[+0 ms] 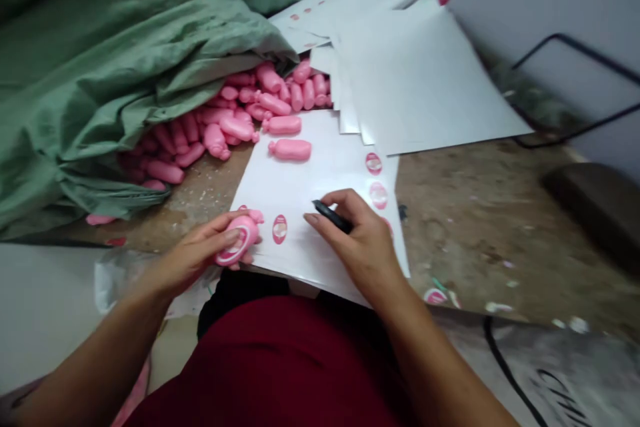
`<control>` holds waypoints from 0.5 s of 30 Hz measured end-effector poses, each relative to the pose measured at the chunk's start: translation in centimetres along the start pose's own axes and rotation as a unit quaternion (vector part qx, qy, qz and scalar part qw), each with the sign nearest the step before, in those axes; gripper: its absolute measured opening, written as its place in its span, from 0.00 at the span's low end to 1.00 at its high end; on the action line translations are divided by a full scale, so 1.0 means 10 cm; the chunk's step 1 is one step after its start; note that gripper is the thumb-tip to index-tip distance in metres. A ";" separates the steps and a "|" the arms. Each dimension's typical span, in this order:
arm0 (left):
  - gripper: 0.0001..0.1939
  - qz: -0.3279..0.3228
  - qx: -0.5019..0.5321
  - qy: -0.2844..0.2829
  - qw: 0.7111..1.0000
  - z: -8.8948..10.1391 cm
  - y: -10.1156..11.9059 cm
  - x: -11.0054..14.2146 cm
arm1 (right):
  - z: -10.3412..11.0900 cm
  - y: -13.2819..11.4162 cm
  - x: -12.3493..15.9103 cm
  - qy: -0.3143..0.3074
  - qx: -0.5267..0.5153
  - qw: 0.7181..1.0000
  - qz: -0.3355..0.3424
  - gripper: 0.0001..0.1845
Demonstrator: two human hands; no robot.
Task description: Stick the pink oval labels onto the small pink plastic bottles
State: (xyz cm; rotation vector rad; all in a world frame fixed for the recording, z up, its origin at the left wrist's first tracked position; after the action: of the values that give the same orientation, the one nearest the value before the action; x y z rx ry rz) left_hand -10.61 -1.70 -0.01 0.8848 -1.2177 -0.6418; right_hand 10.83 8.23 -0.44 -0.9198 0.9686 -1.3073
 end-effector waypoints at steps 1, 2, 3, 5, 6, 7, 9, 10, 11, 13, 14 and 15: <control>0.22 -0.026 -0.063 0.036 0.997 0.27 0.02 0.08 | 0.01 0.04 0.01 -0.002 0.006 1.000 -0.003 0.15; 0.21 -0.050 -0.133 0.069 0.987 0.53 0.05 0.17 | 0.02 0.07 0.01 0.000 0.012 1.000 -0.006 0.17; 0.21 -0.065 -0.197 0.098 0.973 0.78 0.06 0.26 | 0.03 0.10 0.01 0.000 0.019 1.000 -0.008 0.18; 0.21 -0.068 -0.302 0.134 0.941 1.15 0.05 0.43 | 0.04 0.14 0.01 0.002 0.037 0.999 -0.006 0.20; 0.22 -0.071 -0.341 0.152 0.925 1.29 0.05 0.48 | 0.05 0.15 0.01 0.001 0.050 0.999 -0.001 0.22; 0.22 -0.080 -0.370 0.169 0.910 1.37 0.06 0.50 | 0.04 0.16 0.02 -0.001 0.063 0.998 0.005 0.23; 0.21 -0.124 -0.408 0.203 0.881 1.41 0.14 0.44 | 0.01 0.18 0.03 -0.017 0.089 0.996 0.022 0.23; 0.20 -0.154 -0.419 0.217 0.868 1.38 0.19 0.36 | -0.03 0.19 0.04 -0.033 0.100 0.994 0.033 0.23; 0.19 -0.187 -0.431 0.229 0.852 1.31 0.27 0.25 | -0.07 0.20 0.05 -0.048 0.112 0.991 0.047 0.23; 0.18 -0.253 -0.467 0.253 0.809 1.17 0.44 -0.03 | -0.14 0.23 0.06 -0.061 0.132 0.986 0.082 0.22; 0.18 -0.280 -0.488 0.264 0.784 1.10 0.53 -0.19 | -0.17 0.24 0.07 -0.063 0.139 0.984 0.096 0.21; 0.20 -0.291 -0.503 0.273 0.767 1.06 0.60 -0.34 | -0.19 0.25 0.07 -0.065 0.145 0.981 0.107 0.21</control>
State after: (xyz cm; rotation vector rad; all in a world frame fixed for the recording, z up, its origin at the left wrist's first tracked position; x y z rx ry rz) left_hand -21.99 1.85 4.40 0.4209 0.0627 -1.2584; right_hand 9.88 7.64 -3.51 -0.6489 0.7301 -1.1517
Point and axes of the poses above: each hand's wrist, its own x-axis away from the middle knuckle, its own z-axis out of the back of the hand, y = z × x, the point moved 7 cm from there along -x, towards the middle knuckle, and after that the axes turned 13 degrees about y, right-handed, at the moved point
